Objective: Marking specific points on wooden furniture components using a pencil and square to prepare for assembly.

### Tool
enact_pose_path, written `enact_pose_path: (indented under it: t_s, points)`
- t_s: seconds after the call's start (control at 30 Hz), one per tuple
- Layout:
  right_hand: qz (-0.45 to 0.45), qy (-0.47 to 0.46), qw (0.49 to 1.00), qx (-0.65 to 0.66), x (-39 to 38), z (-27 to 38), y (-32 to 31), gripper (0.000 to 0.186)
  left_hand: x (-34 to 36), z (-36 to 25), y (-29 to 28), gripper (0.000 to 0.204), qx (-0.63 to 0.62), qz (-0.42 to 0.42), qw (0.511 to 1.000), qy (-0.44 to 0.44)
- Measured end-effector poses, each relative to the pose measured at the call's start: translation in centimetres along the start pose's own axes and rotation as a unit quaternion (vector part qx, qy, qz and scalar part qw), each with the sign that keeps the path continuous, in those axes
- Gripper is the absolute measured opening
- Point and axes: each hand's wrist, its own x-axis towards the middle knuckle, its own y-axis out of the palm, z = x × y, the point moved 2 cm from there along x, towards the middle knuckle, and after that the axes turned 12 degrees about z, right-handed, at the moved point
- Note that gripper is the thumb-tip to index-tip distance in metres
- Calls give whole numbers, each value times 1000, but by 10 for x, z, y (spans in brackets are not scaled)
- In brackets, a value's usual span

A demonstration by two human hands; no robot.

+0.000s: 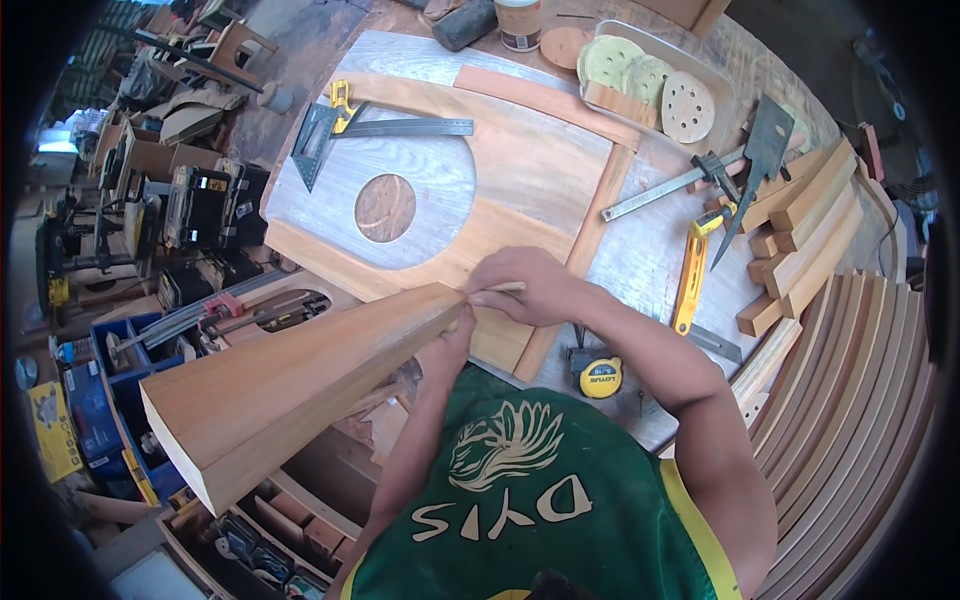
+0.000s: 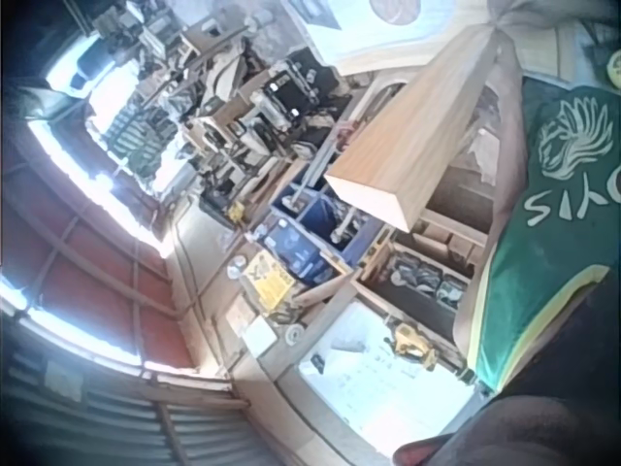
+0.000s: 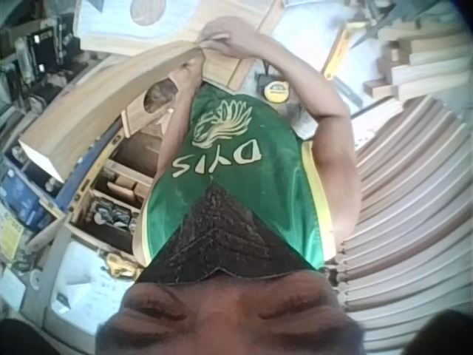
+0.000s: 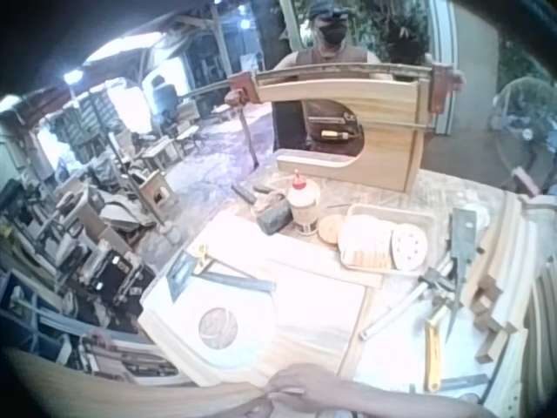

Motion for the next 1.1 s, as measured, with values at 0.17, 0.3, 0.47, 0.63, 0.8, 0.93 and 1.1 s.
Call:
enact_pose_path:
  t_s: [0.17,0.3,0.47,0.63,0.8,0.93,1.1]
  points:
    - [27,42,999,12,-32,18,-21,15,-2,-10,-3,42,15,21,999,-44]
    - [-98,37,992,67,-40,46,-43,14,-4,0,-1,42,-63,14,995,-73]
    - [-157,112,980,38,-72,72,-39,16,1,-17,-10,49,-75,20,996,-42]
    - [-202,134,970,24,-66,112,-4,30,2,-12,-14,58,25,10,1000,4]
    - [-280,29,956,-79,-6,124,32,67,0,-1,-13,67,105,-49,992,58]
    - [-343,26,933,-102,25,112,55,66,2,16,-10,68,22,31,999,12]
    - [-314,46,946,-69,36,103,67,51,4,25,-3,77,140,-12,987,75]
